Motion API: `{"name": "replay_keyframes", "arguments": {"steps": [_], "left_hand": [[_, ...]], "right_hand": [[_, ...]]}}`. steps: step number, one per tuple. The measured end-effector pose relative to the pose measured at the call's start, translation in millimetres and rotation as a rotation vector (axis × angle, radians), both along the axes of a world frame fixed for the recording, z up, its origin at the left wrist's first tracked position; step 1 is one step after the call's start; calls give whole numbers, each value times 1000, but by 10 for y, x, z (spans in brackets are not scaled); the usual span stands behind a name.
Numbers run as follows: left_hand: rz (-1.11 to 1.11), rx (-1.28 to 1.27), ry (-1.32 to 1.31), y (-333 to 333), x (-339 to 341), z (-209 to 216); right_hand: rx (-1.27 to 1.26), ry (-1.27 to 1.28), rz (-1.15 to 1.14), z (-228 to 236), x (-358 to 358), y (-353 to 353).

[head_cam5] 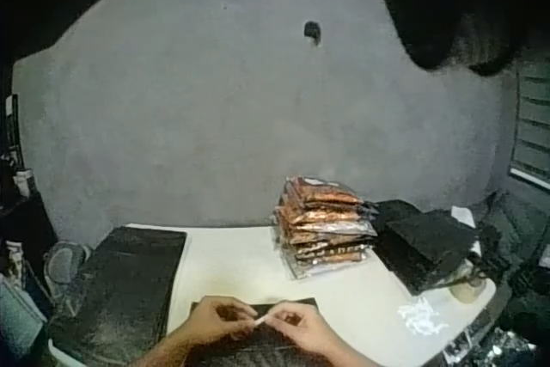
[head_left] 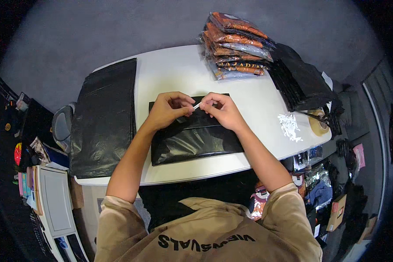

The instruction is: The person is packaging a shirt into a black plastic mailer and sealing it with tape.

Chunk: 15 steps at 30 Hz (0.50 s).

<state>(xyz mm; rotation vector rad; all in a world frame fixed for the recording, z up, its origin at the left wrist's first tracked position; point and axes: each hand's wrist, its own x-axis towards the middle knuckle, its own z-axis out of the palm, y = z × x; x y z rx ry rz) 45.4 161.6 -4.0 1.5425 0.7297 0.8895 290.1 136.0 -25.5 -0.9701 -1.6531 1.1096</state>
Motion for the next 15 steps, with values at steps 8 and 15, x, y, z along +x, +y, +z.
{"name": "replay_keyframes", "arguments": {"steps": [8,15], "left_hand": [[8,38,38,-40,-39,57],[57,47,227,-58,-76,79]], "right_hand": [[-58,105,60,17,27,-16],[-56,54,53,17,15,-28]]}}
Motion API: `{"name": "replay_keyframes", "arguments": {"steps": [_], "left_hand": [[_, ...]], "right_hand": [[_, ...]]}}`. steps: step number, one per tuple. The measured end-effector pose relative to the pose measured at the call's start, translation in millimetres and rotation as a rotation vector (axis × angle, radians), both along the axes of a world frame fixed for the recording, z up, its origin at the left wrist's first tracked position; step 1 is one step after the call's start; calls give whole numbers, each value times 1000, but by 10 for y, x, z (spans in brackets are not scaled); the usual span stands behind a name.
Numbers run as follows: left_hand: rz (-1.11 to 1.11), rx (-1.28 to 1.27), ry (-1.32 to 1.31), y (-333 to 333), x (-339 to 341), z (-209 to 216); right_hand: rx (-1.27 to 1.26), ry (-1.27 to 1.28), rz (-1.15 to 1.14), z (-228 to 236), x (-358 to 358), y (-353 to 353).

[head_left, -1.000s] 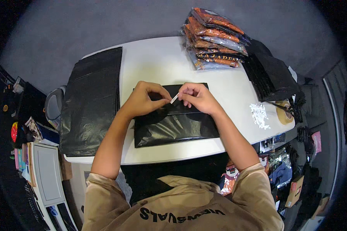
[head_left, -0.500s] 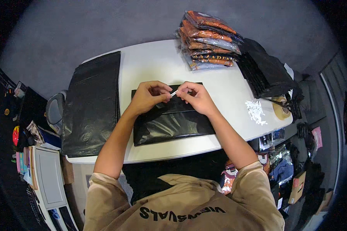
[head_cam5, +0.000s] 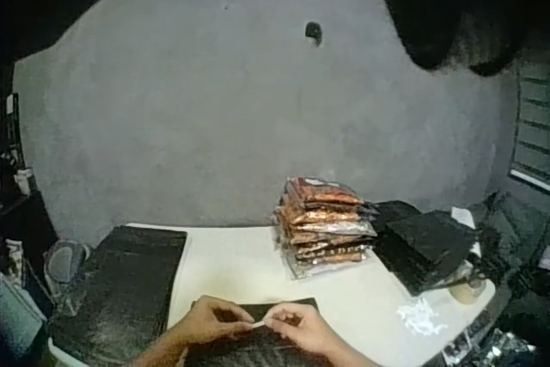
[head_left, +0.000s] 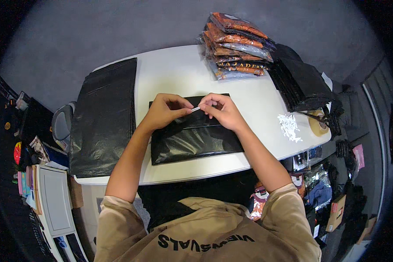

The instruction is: The person is packaging a shirt into a black plastic mailer and sealing it with tape.

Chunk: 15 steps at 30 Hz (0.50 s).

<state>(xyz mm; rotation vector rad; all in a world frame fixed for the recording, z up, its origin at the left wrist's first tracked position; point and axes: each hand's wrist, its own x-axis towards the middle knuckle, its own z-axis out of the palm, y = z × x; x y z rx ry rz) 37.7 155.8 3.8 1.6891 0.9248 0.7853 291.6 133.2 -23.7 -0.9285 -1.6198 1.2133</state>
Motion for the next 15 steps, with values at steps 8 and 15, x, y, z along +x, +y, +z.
{"name": "replay_keyframes", "arguments": {"steps": [8,15], "left_hand": [[-51,36,10,-23,-3,32],[-22,161,286,-40,-45,50]], "right_hand": [[-63,-25,34,17,26,-7],[330,-337,-119,181,61,-104]]}}
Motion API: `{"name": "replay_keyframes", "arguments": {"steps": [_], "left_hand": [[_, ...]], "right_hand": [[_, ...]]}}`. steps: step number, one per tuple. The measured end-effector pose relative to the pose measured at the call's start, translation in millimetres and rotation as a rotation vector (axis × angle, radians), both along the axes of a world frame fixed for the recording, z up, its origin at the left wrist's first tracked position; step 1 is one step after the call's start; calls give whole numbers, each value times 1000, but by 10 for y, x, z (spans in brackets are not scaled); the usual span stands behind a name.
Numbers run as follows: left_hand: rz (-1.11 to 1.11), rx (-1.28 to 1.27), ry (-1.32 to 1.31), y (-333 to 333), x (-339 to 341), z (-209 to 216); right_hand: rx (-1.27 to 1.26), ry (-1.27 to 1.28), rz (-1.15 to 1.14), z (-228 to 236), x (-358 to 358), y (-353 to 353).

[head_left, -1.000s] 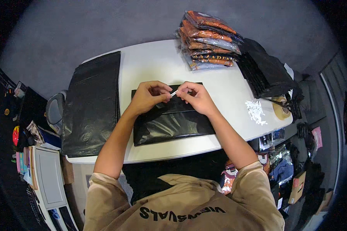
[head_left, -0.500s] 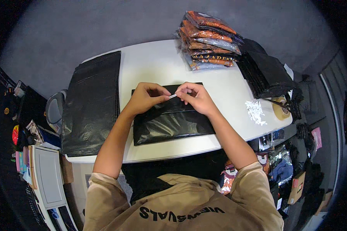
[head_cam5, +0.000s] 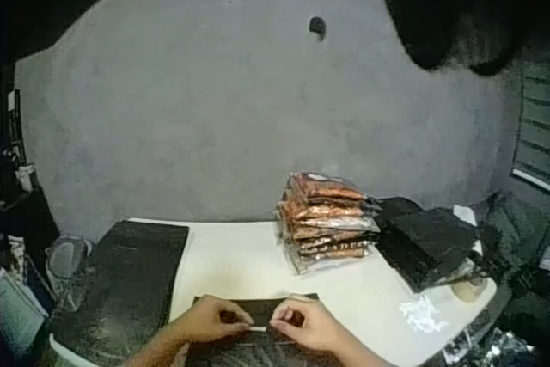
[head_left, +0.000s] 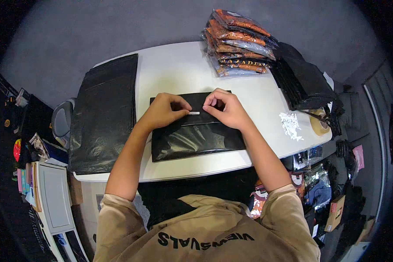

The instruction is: The person is packaging a shirt into a black plastic mailer and sealing it with tape.

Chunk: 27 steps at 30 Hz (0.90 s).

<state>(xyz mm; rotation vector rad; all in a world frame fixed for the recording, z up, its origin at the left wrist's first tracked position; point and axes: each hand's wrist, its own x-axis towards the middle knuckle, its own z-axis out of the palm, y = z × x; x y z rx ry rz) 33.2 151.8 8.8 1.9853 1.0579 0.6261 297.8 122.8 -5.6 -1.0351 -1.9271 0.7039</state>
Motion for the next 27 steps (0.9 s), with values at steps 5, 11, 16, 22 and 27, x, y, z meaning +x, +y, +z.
{"name": "replay_keyframes", "arguments": {"steps": [5,11,16,22,27], "left_hand": [[-55,24,5,-73,25,26],[-74,70,69,-101,14,45],[-54,40,126,-154,11,107],[-45,8,127,-186,44,93],[-92,77,91,-187,40,43]], "right_hand": [[80,-77,44,-17,38,4],[98,-167,107,12,-16,-41],[62,-208,126,31,-27,-65],[99,-258,155,25,-30,-81],[104,-262,148,10,-41,-90]]}}
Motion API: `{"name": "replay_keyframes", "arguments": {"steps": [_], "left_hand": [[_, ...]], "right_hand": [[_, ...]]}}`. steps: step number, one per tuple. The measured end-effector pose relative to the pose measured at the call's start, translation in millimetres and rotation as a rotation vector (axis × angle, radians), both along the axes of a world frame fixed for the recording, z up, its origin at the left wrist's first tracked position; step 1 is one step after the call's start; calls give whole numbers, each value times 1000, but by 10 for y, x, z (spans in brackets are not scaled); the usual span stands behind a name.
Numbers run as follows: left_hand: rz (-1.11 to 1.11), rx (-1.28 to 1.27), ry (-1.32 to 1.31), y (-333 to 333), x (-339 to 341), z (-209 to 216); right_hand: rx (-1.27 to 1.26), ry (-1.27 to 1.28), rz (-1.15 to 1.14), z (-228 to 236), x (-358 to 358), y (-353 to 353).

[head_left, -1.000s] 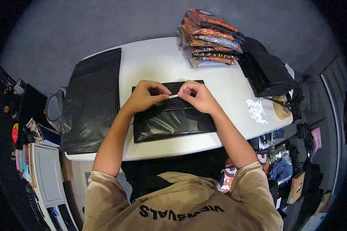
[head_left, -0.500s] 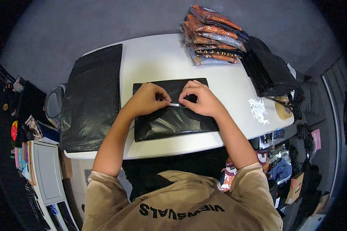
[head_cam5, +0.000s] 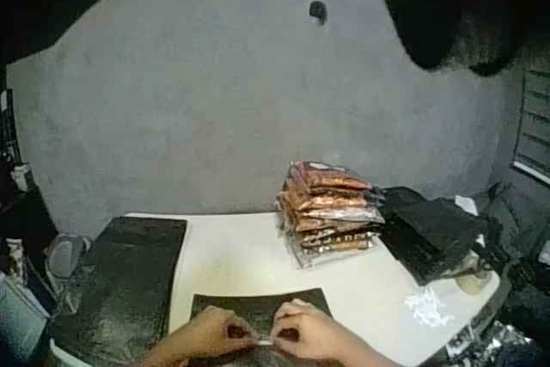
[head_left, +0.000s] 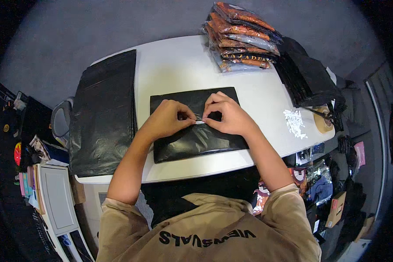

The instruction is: The person is packaging a shirt into a black plastic mailer and sealing it with tape.

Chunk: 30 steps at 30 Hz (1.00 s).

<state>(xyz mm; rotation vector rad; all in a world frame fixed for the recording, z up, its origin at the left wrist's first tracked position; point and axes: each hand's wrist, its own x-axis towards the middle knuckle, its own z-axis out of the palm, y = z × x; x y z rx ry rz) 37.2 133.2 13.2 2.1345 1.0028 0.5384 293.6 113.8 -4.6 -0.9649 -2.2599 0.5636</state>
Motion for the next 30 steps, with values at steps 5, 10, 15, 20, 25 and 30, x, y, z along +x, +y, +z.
{"name": "replay_keyframes", "arguments": {"steps": [5,10,15,20,25,30], "left_hand": [[-11,68,12,15,-47,-15],[-40,121,65,15,-43,26],[-86,212,20,1,-18,-25],[-63,213,42,23,-37,-25],[-73,202,38,27,-42,-45],[-40,146,51,12,-39,-25]], "right_hand": [[-24,-3,-7,26,-11,4],[-29,2,-2,58,16,-13],[-36,-17,-1,26,21,-13],[-17,-22,2,-5,3,-4],[-14,-26,1,-1,7,-4],[-16,6,-1,34,45,-5]]}}
